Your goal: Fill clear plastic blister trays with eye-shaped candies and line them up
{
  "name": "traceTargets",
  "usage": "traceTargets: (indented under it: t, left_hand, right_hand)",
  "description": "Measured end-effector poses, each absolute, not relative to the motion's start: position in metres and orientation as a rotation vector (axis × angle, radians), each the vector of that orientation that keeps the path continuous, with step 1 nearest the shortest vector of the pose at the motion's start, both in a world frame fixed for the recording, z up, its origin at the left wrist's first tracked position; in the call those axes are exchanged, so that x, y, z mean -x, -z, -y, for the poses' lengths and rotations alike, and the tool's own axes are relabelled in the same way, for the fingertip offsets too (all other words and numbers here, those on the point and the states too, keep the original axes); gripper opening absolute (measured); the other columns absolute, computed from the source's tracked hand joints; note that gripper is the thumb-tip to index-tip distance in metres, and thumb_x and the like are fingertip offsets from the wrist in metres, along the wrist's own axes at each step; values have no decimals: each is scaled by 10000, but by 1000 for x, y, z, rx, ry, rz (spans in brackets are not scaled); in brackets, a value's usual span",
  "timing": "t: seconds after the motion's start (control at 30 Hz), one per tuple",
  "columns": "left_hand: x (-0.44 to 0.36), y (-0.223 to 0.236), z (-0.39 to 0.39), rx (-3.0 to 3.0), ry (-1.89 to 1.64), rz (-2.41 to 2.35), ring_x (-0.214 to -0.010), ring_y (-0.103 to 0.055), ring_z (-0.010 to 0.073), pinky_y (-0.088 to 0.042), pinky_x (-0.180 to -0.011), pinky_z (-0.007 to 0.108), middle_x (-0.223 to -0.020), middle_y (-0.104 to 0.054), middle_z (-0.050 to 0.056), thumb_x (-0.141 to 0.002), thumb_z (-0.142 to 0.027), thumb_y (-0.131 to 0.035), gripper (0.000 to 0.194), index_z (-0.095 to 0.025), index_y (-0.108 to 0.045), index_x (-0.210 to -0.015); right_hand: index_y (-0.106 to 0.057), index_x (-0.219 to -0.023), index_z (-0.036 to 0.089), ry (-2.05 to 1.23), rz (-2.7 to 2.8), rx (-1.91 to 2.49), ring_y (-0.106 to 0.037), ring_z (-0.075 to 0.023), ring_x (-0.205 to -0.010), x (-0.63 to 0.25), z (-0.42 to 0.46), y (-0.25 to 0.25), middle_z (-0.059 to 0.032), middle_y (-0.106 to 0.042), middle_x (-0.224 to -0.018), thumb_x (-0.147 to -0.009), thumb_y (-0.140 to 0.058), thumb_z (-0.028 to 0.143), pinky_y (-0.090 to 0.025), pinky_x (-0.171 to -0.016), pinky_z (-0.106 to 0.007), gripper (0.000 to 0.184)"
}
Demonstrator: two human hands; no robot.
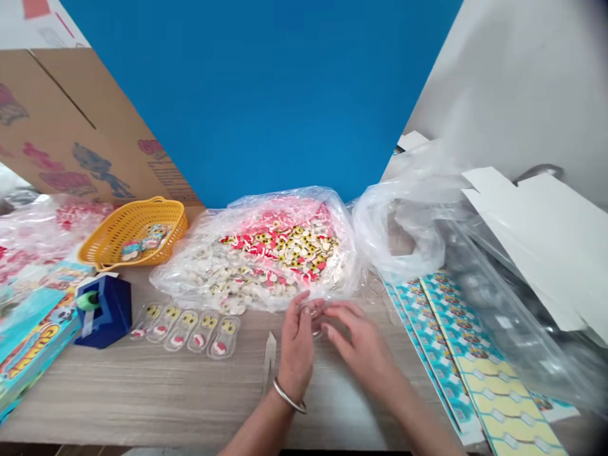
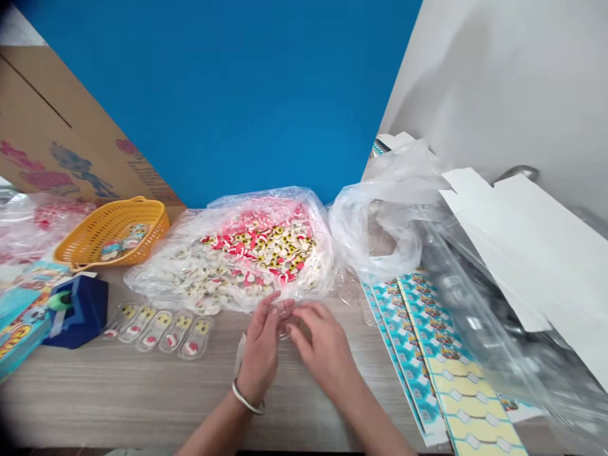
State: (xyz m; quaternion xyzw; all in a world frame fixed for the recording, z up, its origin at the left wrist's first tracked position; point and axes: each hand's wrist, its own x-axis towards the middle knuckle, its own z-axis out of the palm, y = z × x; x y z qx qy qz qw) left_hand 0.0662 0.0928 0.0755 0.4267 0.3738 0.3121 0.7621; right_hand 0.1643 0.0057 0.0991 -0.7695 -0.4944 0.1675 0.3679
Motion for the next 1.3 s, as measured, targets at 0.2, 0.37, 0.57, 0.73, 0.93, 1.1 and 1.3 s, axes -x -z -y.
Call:
traceTargets:
  t: [0.2,0.37,0.57,0.73,0.93,1.1,1.3]
  left_hand:
    - [-53,-79,-141,-863,-709,-937,-733,-715,178,-518,-533,247,-1150,-693,117,-829,-514,-686,452,-211,-526,-1125]
    - [-54,-77,-153,-831,-720,-944,-703,-702,155,-465,-492,208,-1118,-693,99,-811,-504,-701,463,-208,-546,-1131]
    - [-54,-77,-162,-803,-700,-967,-730,-708,170,-473,-509,224,-1132,-687,107,-768,-516,-737,504,-207,-567,-1129]
    - [-53,-73,-165,-807,-693,-964,-743,-703,173,-482,-522,230,-1101,-681,97,-794,-505,-719,495,-207,-562,-1157]
    - [-53,-71,-168,-788,-684,-957,-746,-702,177,-505,-566,255,-1083,-681,87,-791,-495,-719,477,-209,-560,-1138]
    - [-54,-70,-170,-779,-675,-956,-737,-698,170,-508,-573,256,-1082,-688,82,-779,-506,-731,469,-216,-571,-1111]
    - [-53,-72,-174,-684,-664,-915,-820,-708,187,-541,-645,264,-1117,-704,95,-809,-471,-731,448,-205,-594,-1143]
  right_hand:
    - [-683,-1041,177,-361,1445,2158,-616,-177,-993,-230,-114,-92,-67,-676,-1044,-944,-513,111,-442,-895,-269,206]
    - [-680,-1032,181,-310,1570,2386,-621,-201,-1040,-244,-178,-78,-92,-654,-1117,-982,-482,172,-445,-890,-281,205]
    - [-630,-1119,178,-212,1693,2546,-645,-244,-992,-237,-191,-67,-133,-592,-1206,-960,-461,128,-472,-798,-321,237]
    - [-618,-1096,193,-204,1629,2504,-646,-217,-959,-238,-187,-67,-92,-632,-1160,-958,-468,156,-452,-785,-295,206]
    - [-621,-1201,242,-261,1702,2447,-646,-215,-1006,-242,-196,-67,-62,-668,-1180,-943,-455,136,-436,-797,-293,324]
    - [-680,-1075,238,-300,1736,2475,-634,-211,-997,-246,-202,-70,-72,-666,-1137,-961,-485,186,-425,-801,-289,231]
    - [-684,-967,207,-298,1569,2282,-610,-184,-889,-246,-182,-79,-48,-664,-985,-925,-562,200,-418,-801,-275,129]
